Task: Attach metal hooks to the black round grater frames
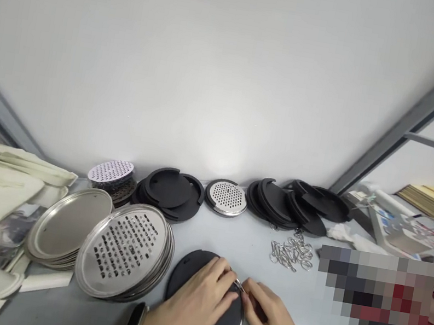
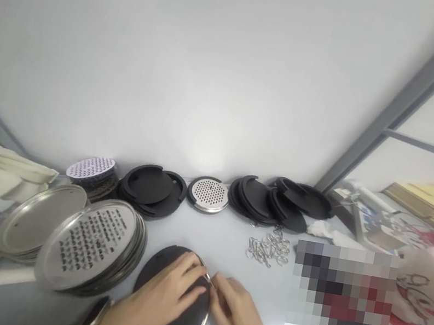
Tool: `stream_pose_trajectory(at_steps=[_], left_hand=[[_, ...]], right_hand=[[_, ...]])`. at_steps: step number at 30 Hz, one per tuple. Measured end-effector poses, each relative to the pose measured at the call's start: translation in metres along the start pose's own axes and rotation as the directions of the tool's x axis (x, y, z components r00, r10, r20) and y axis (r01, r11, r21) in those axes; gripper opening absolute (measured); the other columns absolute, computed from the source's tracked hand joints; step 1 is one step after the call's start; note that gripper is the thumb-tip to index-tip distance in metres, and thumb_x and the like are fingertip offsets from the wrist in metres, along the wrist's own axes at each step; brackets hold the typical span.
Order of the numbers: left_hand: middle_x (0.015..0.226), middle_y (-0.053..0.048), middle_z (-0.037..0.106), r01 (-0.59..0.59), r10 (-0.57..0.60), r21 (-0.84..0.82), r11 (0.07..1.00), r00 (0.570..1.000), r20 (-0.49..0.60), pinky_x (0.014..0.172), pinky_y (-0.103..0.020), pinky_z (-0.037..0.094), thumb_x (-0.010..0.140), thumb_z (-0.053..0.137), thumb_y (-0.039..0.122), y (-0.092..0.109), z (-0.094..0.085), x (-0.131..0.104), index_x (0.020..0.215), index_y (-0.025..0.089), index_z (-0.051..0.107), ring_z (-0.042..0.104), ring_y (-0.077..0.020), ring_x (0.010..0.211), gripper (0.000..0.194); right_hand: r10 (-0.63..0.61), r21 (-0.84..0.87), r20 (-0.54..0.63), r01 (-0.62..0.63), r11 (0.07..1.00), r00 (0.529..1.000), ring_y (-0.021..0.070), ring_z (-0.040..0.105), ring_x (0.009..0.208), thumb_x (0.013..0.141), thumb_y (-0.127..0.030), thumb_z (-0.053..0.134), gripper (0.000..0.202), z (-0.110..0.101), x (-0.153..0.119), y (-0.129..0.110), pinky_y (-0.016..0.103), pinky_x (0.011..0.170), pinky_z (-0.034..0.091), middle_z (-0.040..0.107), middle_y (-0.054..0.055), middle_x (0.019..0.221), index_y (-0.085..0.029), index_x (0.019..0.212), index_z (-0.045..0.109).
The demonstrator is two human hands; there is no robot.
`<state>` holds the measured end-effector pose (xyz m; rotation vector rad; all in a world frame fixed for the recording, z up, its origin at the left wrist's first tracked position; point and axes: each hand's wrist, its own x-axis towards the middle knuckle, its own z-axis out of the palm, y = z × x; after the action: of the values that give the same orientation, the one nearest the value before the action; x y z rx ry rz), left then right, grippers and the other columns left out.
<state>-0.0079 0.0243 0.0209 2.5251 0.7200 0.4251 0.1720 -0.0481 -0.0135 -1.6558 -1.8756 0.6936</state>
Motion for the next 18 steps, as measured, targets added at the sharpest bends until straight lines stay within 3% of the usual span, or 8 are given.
stream_pose_trajectory(at_steps=[6, 14, 18], left_hand=[[0.106, -0.004, 0.052, 0.032, -0.032, -0.02, 0.999, 0.999, 0.01, 0.088, -0.033, 0.049, 0.091, 0.047, 0.021, 0.002, -0.004, 0.0, 0.117, 0.024, 0.049, 0.052, -0.0181, 0.101, 0.026], [0.106, -0.005, 0.052, 0.003, -0.003, 0.054, 0.999, 1.0, 0.0, 0.089, -0.035, 0.048, 0.091, 0.047, 0.021, 0.004, -0.007, -0.001, 0.116, 0.021, 0.049, 0.051, -0.019, 0.099, 0.025], [0.103, -0.004, 0.053, -0.028, 0.028, 0.084, 0.996, 1.0, 0.001, 0.087, -0.033, 0.048, 0.091, 0.047, 0.023, 0.005, -0.009, -0.001, 0.115, 0.022, 0.05, 0.053, -0.0179, 0.095, 0.024]], right_hand=[[-0.03, -0.026, -0.006, 0.03, 0.999, 1.0, 0.0151, 0.053, 0.067, 0.095, -0.025, 0.031, 0.019, 0.002, 0.001, 0.001, 0.026, 0.062, 0.04, 0.054, 0.001, 0.074, -0.022, 0.08, 0.04], [-0.15, -0.123, -0.044, 0.144, 0.982, 0.988, 0.0168, 0.054, 0.066, 0.095, -0.022, 0.03, 0.018, 0.01, 0.001, 0.008, 0.027, 0.058, 0.042, 0.056, 0.003, 0.072, -0.022, 0.079, 0.04], [-0.154, -0.117, -0.045, 0.148, 0.982, 0.987, 0.017, 0.054, 0.065, 0.095, -0.022, 0.031, 0.019, 0.009, 0.002, 0.007, 0.027, 0.059, 0.043, 0.056, 0.003, 0.072, -0.022, 0.08, 0.043]])
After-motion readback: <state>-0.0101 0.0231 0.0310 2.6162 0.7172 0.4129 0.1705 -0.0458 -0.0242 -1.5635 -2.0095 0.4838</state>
